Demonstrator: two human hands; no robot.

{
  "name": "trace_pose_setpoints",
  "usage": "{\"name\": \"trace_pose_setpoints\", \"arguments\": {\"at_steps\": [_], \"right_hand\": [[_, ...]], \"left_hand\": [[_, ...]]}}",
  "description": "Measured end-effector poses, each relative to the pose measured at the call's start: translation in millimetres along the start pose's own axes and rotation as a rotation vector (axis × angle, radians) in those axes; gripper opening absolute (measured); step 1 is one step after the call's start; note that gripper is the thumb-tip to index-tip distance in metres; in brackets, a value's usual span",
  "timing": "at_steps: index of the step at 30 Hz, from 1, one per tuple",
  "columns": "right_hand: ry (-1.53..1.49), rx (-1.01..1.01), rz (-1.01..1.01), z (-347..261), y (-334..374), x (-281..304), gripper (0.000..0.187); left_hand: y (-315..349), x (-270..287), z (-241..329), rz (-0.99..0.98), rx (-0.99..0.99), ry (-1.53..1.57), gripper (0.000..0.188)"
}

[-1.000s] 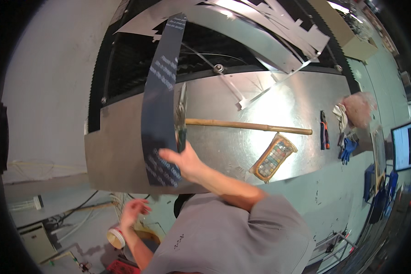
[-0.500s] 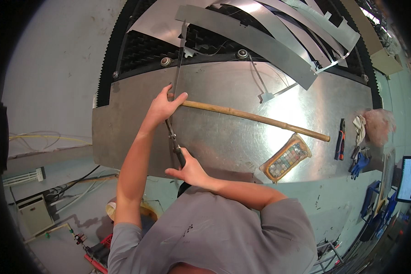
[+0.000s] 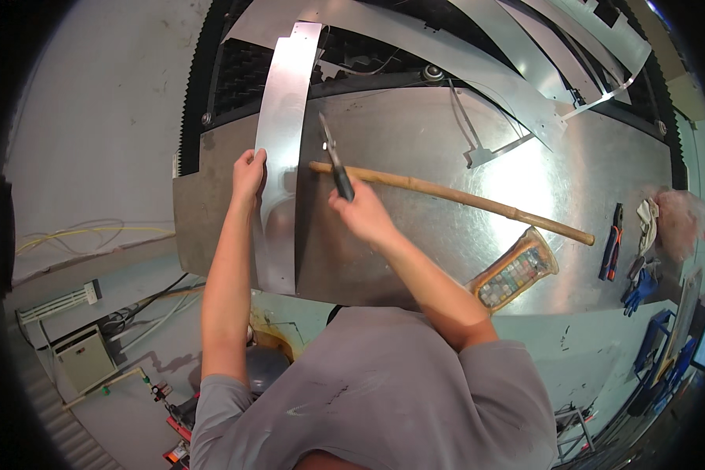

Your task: The person operates a computer mouse to view a CAD layout, then uses tin snips to cut multiple thin metal sheets on a workbench. The person repeatedly picks up sheets, aligns them, and cuts along edges, placing cut pieces aside.

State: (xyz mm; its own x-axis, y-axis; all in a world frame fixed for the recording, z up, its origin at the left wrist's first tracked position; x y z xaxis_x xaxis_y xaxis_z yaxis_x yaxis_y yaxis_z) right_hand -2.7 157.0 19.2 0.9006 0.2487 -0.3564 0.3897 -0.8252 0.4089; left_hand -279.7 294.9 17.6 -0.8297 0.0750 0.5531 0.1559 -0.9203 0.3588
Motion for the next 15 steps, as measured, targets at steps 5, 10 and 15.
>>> {"name": "trace_pose_setpoints", "arguments": {"at_steps": [5,10,15], "right_hand": [[0.162,-0.122,0.013,-65.7,-48.6,44.2,0.020],[-0.220,-0.215,-0.082,-80.1,-84.4,27.3,0.014],[-0.300,-0.192,-0.132,-64.7,-108.6,-4.0,0.018]], "left_hand": [[-3.9,21.6,9.2,0.213,-0.124,-0.009,0.028],[-8.8,37.8,26.8,0.156,-0.021,0.208,0.021],[2.2,39.9,40.8,0.036,0.129,0.319,0.018]]}}
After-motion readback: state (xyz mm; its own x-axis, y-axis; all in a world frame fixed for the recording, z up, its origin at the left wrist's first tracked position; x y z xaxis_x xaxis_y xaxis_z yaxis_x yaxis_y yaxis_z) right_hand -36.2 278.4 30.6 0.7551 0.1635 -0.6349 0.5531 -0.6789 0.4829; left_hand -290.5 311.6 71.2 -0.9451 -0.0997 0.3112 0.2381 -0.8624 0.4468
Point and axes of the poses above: each hand's wrist, its own y-axis away from the middle knuckle, its own x-axis out of the back of the hand, z = x × y, the point moved 5 cm from there along -y, towards the middle knuckle, and after that the axes turned 9 degrees about -z, right-handed, at the moved point
